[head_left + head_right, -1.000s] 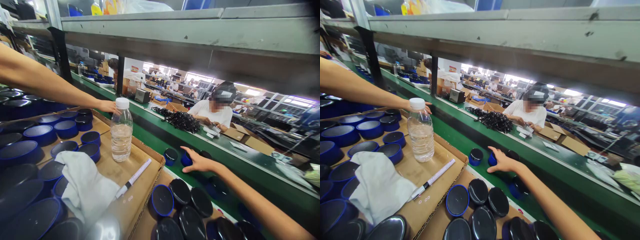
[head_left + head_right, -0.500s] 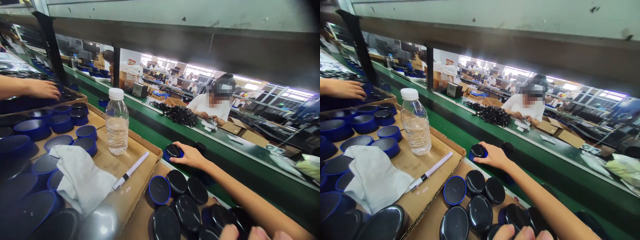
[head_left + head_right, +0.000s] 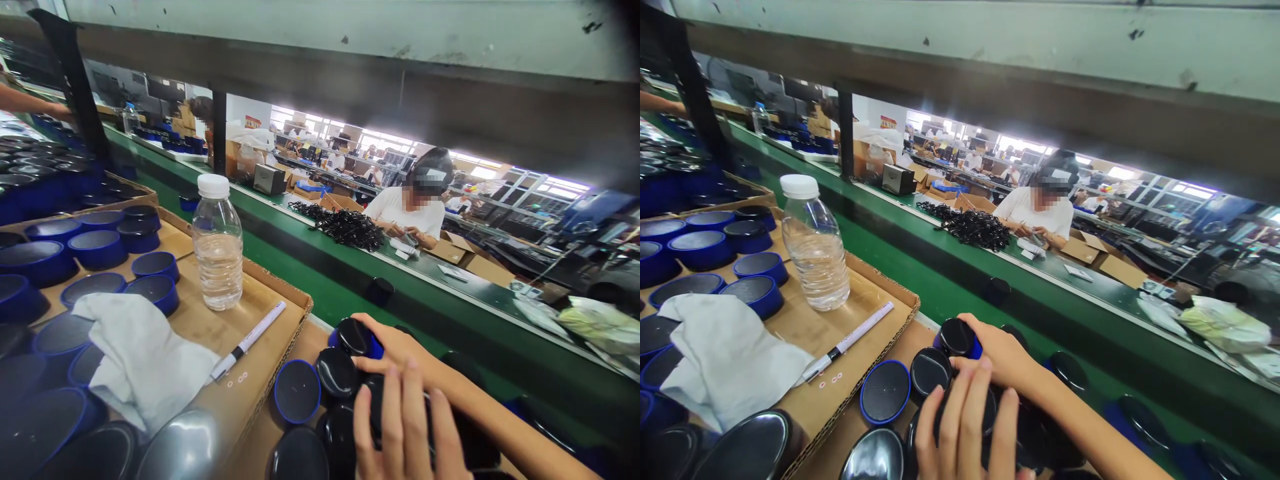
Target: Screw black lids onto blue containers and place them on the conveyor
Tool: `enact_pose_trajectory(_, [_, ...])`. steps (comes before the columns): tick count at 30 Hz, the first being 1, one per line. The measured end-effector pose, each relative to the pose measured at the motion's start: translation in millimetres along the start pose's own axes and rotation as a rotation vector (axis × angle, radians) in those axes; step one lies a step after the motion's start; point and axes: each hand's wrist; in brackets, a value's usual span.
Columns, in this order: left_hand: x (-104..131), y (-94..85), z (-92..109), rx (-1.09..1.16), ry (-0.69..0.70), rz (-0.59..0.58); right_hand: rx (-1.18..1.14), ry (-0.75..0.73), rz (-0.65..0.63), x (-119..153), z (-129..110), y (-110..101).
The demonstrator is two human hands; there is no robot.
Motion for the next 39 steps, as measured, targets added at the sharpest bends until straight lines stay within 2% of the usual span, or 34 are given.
enact_pose_trajectory(4, [-14.3,-15.0,-26.8,-0.126,0.153,-0.365,-0.059,-0.058,-0.158,13.8,-3.9,-18.3])
enact_pose_trajectory(7, [-17.7,-22.7,-40.7,-0.206,0.168,-0.553,-0.082,-0.044,-0.295,20.2,-2.7,-39.6])
enact_pose_trajectory(9, [-16.2,-23.0,-43.9,-0.224,0.145,-0.645,-0.061,-0.013,-0.301,21.8,3.0,-50.7])
enact_pose_trajectory(12, [-12.9,-21.7,-43.8,-0.199,0.088,-0.726,0.038,0.077,-0.208,19.4,19.9,-54.6])
enact_pose_trajectory(15, [-13.9,-22.8,-43.0,-0.162,0.061,-0.779,0.128,0.143,-0.198,12.8,40.3,-44.4])
enact_pose_trajectory(20, [-22.4,-28.4,-42.9,-0.141,0.056,-0.827,0.164,0.095,-0.112,17.0,56.3,-34.1])
enact_pose_trajectory(25, [-24.1,-28.3,-43.2,-0.149,0.065,-0.865,0.118,0.137,-0.197,45.7,50.1,-46.3])
enact_pose_trajectory(31, [-28.1,-30.2,-44.8,-0.152,0.073,-0.922,0.037,0.195,-0.288,72.6,29.9,-47.2])
enact_pose_trajectory(35, [-32.7,-33.1,-45.5,-0.14,0.094,-0.923,-0.054,0.158,-0.403,92.4,20.7,-58.8])
enact_pose_trajectory(37, [-34.0,-34.0,-45.2,-0.14,0.092,-0.907,-0.087,0.151,-0.361,96.9,28.4,-66.3])
enact_pose_trajectory(39, [-35.4,-35.1,-44.8,-0.137,0.097,-0.884,-0.066,0.2,-0.177,94.1,46.4,-68.1])
Point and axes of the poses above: each hand's wrist, its own x-axis away from the middle knuckle, its own y-axis out of the palm, z = x × y, and after that the axes turned 6 degrees about y, right-handed
